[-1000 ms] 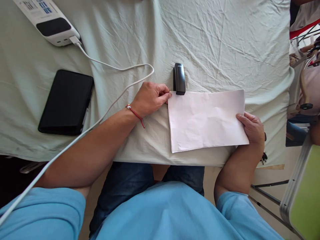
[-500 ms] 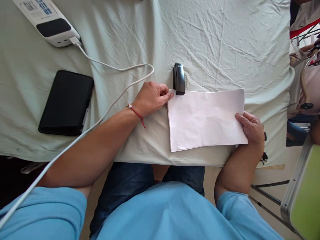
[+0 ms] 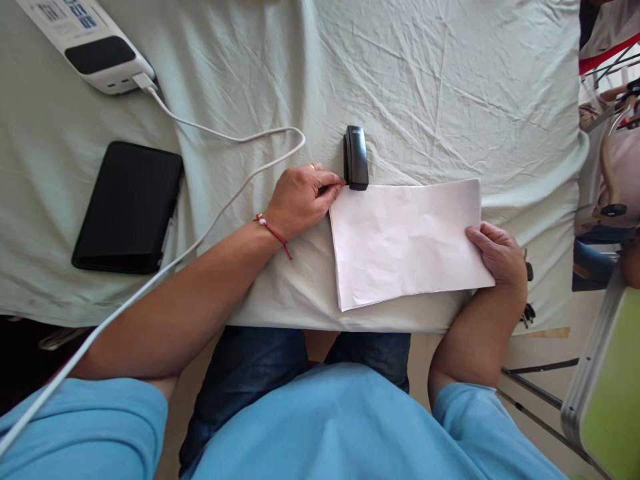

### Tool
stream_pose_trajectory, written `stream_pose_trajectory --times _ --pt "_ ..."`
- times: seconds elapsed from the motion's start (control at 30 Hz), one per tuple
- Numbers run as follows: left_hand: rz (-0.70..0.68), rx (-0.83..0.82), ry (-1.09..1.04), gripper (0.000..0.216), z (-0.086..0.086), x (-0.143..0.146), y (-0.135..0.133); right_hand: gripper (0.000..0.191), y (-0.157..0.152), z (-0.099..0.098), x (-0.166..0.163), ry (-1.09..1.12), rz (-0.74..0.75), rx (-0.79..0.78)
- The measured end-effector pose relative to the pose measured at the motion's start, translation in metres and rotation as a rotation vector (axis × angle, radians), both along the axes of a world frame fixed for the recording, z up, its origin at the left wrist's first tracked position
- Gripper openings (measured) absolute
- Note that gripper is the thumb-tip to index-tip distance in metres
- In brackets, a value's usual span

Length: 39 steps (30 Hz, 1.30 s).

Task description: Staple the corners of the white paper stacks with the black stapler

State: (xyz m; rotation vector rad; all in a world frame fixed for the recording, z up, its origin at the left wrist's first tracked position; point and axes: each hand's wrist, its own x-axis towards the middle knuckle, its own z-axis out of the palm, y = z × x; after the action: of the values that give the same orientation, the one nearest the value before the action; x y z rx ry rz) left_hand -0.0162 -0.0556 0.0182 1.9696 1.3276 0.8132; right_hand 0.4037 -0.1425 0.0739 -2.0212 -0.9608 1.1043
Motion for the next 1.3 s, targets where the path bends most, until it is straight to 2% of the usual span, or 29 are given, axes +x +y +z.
stream_pose_trajectory --times 0.3,0.43,0.6,0.67,0.87,1.1,1.3 --pt "0.0 -0.013 0.082 0.035 -0.001 0.0 0.001 0.042 -0.001 0.002 -0.002 0.015 -0.046 0.046" --pt "0.058 -0.049 -0.002 0.032 -0.002 0.001 0.001 0.038 -0.002 0.0 0.001 0.007 -0.06 0.046" --pt "0.094 -0.045 -0.107 0.058 -0.001 0.002 -0.005 0.037 0.0 -0.001 0.006 0.012 -0.074 0.032" --pt "0.09 -0.01 -0.129 0.062 -0.002 0.001 -0.006 0.039 0.0 -0.001 0.006 0.009 -0.071 0.018" --pt "0.008 0.12 -0.088 0.054 -0.009 0.0 -0.005 0.042 0.0 0.001 0.003 -0.009 -0.08 0.012" --pt "0.029 0.045 -0.01 0.058 -0.01 0.006 -0.003 0.038 0.0 -0.005 0.008 0.033 -0.088 0.042" --pt "-0.005 0.042 -0.154 0.058 -0.007 0.003 -0.002 0.05 -0.002 -0.005 0.002 0.07 -0.07 0.021"
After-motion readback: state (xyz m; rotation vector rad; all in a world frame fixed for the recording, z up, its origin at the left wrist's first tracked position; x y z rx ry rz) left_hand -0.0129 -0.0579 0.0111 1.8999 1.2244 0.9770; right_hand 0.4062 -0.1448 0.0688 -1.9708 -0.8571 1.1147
